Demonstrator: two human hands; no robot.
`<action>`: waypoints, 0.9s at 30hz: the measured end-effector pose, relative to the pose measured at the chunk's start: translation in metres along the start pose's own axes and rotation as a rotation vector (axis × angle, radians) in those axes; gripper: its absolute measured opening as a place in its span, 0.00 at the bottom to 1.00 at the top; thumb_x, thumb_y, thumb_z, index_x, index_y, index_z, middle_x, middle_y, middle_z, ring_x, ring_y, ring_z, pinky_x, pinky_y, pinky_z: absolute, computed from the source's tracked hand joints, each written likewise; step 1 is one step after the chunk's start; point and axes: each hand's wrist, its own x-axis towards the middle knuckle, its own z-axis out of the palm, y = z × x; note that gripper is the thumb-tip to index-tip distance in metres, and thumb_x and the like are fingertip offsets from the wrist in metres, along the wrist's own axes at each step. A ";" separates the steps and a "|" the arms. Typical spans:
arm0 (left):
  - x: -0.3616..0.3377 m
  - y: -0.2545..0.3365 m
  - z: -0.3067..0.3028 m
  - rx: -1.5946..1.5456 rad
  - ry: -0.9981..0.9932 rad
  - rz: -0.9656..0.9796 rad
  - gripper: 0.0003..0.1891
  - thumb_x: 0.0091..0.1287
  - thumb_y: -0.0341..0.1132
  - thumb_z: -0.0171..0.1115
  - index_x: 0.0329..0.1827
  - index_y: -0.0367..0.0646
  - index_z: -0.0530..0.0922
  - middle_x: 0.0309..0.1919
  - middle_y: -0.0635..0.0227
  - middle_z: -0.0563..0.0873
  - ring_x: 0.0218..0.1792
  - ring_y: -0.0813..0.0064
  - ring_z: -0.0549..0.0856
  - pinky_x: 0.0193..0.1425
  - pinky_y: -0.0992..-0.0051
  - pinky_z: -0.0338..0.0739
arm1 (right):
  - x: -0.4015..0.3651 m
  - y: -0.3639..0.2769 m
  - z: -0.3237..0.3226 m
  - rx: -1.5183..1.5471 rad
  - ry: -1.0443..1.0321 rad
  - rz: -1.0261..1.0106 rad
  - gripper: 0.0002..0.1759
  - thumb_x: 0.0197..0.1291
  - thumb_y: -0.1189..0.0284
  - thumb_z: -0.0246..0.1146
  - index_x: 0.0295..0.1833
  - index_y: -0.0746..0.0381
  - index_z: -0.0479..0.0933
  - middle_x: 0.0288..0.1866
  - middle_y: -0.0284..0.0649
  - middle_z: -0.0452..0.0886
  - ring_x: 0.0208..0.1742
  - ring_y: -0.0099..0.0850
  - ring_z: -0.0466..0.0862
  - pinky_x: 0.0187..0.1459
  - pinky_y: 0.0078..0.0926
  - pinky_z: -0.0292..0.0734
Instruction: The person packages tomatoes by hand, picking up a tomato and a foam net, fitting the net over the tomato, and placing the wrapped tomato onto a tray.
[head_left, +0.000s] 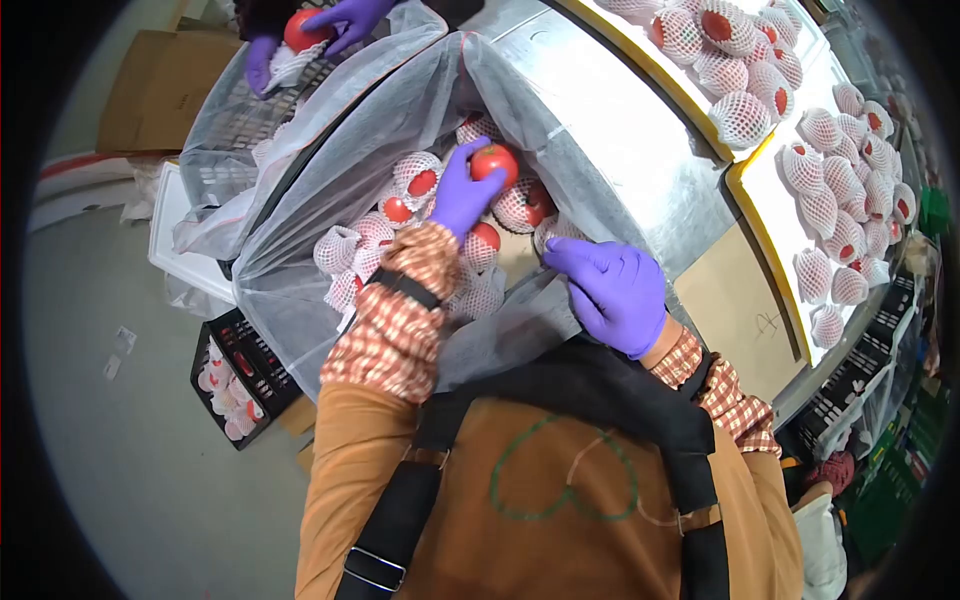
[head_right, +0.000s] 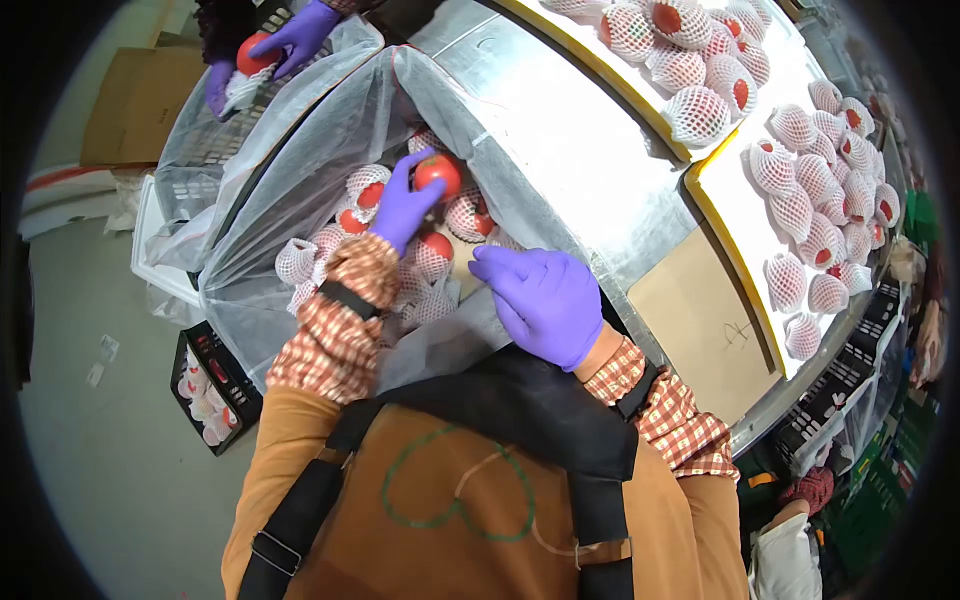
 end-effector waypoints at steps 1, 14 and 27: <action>-0.011 0.015 -0.014 -0.490 -0.150 -0.277 0.28 0.65 0.39 0.58 0.65 0.34 0.67 0.58 0.48 0.75 0.57 0.54 0.79 0.61 0.59 0.77 | -0.001 0.000 0.001 -0.030 0.001 0.003 0.17 0.52 0.78 0.61 0.50 0.57 0.80 0.50 0.36 0.84 0.38 0.37 0.83 0.37 0.33 0.77; -0.166 0.072 -0.115 -1.235 -0.036 -0.261 0.35 0.74 0.62 0.40 0.63 0.37 0.69 0.40 0.54 0.80 0.27 0.72 0.75 0.32 0.75 0.73 | 0.073 -0.042 -0.048 0.041 -0.591 -0.084 0.21 0.62 0.65 0.62 0.60 0.58 0.76 0.49 0.49 0.82 0.48 0.48 0.83 0.50 0.39 0.78; -0.287 0.040 -0.151 -1.410 0.336 -0.051 0.40 0.71 0.62 0.46 0.74 0.40 0.58 0.66 0.52 0.71 0.50 0.59 0.82 0.48 0.66 0.77 | 0.169 -0.070 0.122 -0.259 -1.088 -0.122 0.26 0.61 0.54 0.57 0.61 0.55 0.77 0.54 0.46 0.83 0.55 0.44 0.82 0.56 0.38 0.76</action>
